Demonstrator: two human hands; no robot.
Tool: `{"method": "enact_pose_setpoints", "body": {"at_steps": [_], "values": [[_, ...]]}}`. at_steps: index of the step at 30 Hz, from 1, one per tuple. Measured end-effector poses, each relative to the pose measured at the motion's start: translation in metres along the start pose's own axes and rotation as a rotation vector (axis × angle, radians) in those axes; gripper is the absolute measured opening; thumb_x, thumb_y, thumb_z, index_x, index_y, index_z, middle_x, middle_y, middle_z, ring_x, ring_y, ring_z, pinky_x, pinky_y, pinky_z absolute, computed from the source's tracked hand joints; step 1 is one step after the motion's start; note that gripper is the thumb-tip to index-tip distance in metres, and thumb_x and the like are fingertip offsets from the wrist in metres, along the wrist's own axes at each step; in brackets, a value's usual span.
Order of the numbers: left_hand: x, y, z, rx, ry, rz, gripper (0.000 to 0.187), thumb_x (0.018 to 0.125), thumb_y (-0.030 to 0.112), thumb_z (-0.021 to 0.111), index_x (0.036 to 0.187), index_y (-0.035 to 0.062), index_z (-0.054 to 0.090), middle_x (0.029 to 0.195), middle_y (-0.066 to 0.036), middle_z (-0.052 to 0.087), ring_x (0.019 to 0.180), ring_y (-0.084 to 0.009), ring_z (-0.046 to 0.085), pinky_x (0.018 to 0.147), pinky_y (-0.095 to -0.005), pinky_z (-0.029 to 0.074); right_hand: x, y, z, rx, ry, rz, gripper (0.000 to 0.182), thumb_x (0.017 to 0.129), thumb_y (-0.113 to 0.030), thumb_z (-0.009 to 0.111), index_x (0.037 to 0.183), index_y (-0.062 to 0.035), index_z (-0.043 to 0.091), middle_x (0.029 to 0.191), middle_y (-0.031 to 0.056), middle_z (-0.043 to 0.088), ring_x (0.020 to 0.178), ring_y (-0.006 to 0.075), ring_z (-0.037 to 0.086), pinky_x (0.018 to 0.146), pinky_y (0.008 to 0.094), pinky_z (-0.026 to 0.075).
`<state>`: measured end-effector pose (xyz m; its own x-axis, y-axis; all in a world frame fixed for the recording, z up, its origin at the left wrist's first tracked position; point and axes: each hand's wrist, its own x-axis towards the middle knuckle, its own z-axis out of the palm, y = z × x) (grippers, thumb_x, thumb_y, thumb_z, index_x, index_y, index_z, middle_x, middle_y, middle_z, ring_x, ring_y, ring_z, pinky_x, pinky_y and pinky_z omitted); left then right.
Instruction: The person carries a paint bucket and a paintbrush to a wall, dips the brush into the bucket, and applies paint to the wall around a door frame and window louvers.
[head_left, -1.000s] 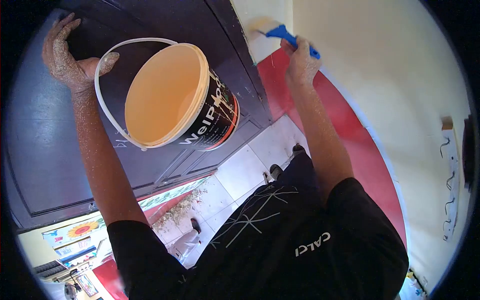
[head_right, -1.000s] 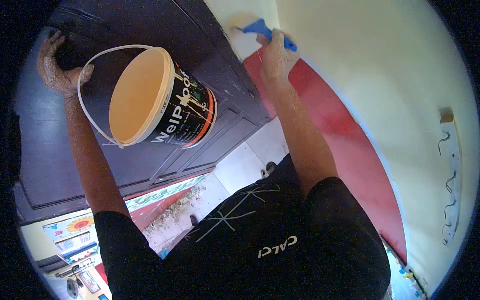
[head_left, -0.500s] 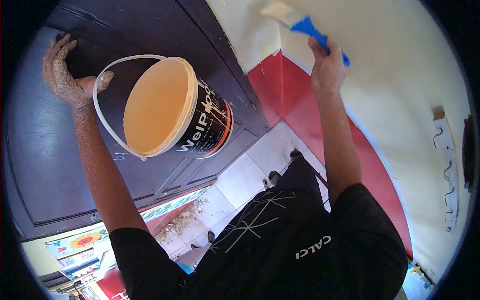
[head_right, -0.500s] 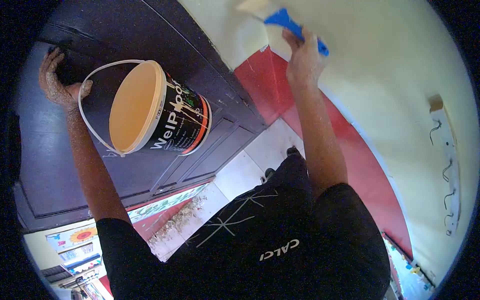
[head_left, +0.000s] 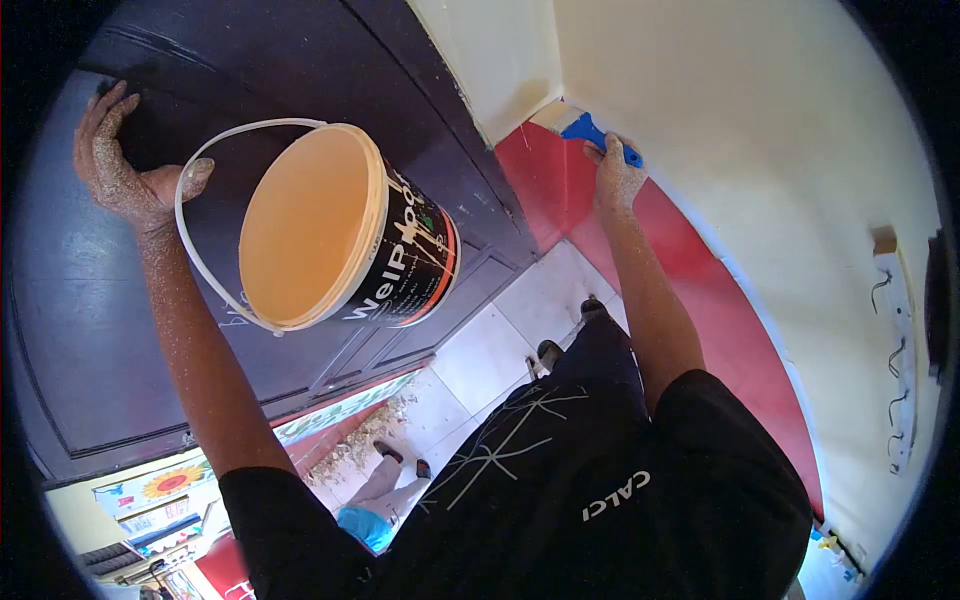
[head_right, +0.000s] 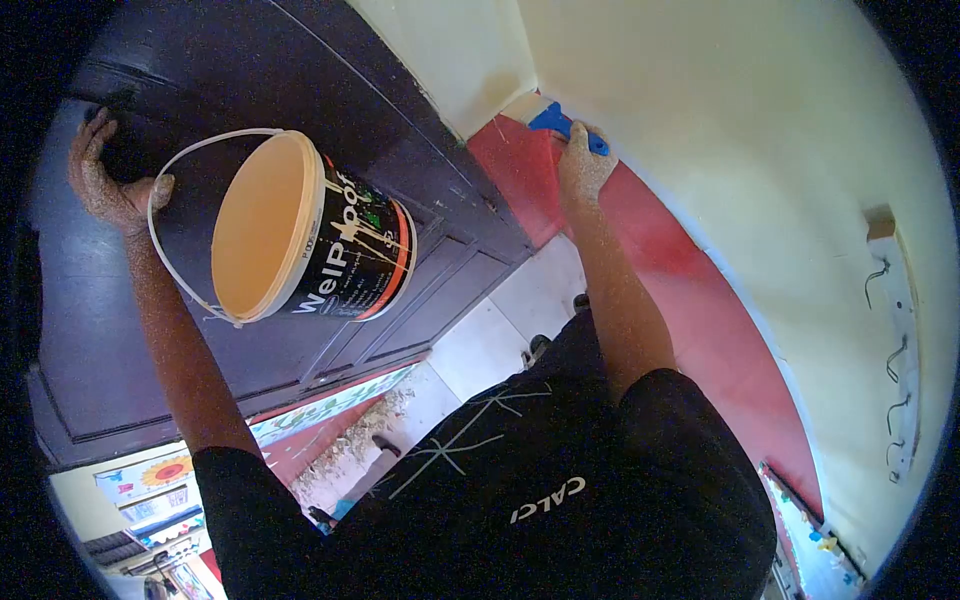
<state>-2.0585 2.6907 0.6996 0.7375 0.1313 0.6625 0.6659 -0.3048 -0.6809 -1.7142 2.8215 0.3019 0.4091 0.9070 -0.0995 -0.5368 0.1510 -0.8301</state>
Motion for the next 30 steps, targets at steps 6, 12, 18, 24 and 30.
{"method": "enact_pose_setpoints", "body": {"at_steps": [6, 12, 18, 24, 30], "values": [[0.000, 0.001, -0.001, -0.022, 0.022, -0.008, 0.080, 0.067, 0.074, 0.067, 0.100, 0.0008, 0.063, 0.105, -0.017, 0.066, 0.103, -0.0345, 0.060, 0.098, -0.0487, 0.042, 0.004, 0.006, 0.008, 0.029, 0.028, 0.021, 0.014, 0.089, -0.004, 0.057, 0.098, 0.0075, 0.057, 0.084, 0.0153, 0.064, 0.067, 0.0222, 0.068, 0.063, 0.0326, 0.060], [-0.004, -0.005, 0.000, -0.016, 0.036, -0.008, 0.085, 0.060, 0.081, 0.066, 0.094, 0.0027, 0.065, 0.099, -0.014, 0.068, 0.105, -0.0324, 0.062, 0.090, -0.0450, 0.048, 0.003, 0.014, 0.020, -0.006, 0.003, 0.006, 0.013, 0.089, -0.002, 0.056, 0.097, 0.0082, 0.057, 0.082, 0.0148, 0.063, 0.065, 0.0222, 0.067, 0.062, 0.0328, 0.060], [-0.005, -0.009, -0.004, 0.008, 0.006, 0.016, 0.086, 0.061, 0.080, 0.066, 0.096, 0.0023, 0.064, 0.100, -0.014, 0.068, 0.104, -0.0321, 0.062, 0.090, -0.0444, 0.049, 0.008, -0.018, 0.067, 0.031, 0.016, 0.043, 0.014, 0.086, -0.001, 0.055, 0.095, 0.0090, 0.055, 0.082, 0.0147, 0.062, 0.068, 0.0245, 0.067, 0.065, 0.0349, 0.059], [-0.005, -0.010, -0.003, 0.000, -0.005, 0.026, 0.083, 0.062, 0.078, 0.068, 0.097, 0.0025, 0.064, 0.101, -0.015, 0.067, 0.106, -0.0321, 0.061, 0.089, -0.0440, 0.050, 0.008, -0.109, 0.099, 0.247, -0.173, -0.114, 0.012, 0.086, -0.002, 0.055, 0.091, 0.0088, 0.053, 0.083, 0.0157, 0.061, 0.069, 0.0291, 0.068, 0.072, 0.0368, 0.059], [0.001, 0.002, 0.000, -0.020, 0.038, 0.008, 0.076, 0.069, 0.071, 0.067, 0.100, 0.0014, 0.063, 0.105, -0.017, 0.066, 0.103, -0.0355, 0.061, 0.095, -0.0489, 0.044, -0.004, -0.152, 0.081, 0.290, -0.241, -0.271, 0.016, 0.088, -0.003, 0.055, 0.097, 0.0098, 0.053, 0.089, 0.0165, 0.061, 0.073, 0.0299, 0.068, 0.072, 0.0369, 0.060]]}}
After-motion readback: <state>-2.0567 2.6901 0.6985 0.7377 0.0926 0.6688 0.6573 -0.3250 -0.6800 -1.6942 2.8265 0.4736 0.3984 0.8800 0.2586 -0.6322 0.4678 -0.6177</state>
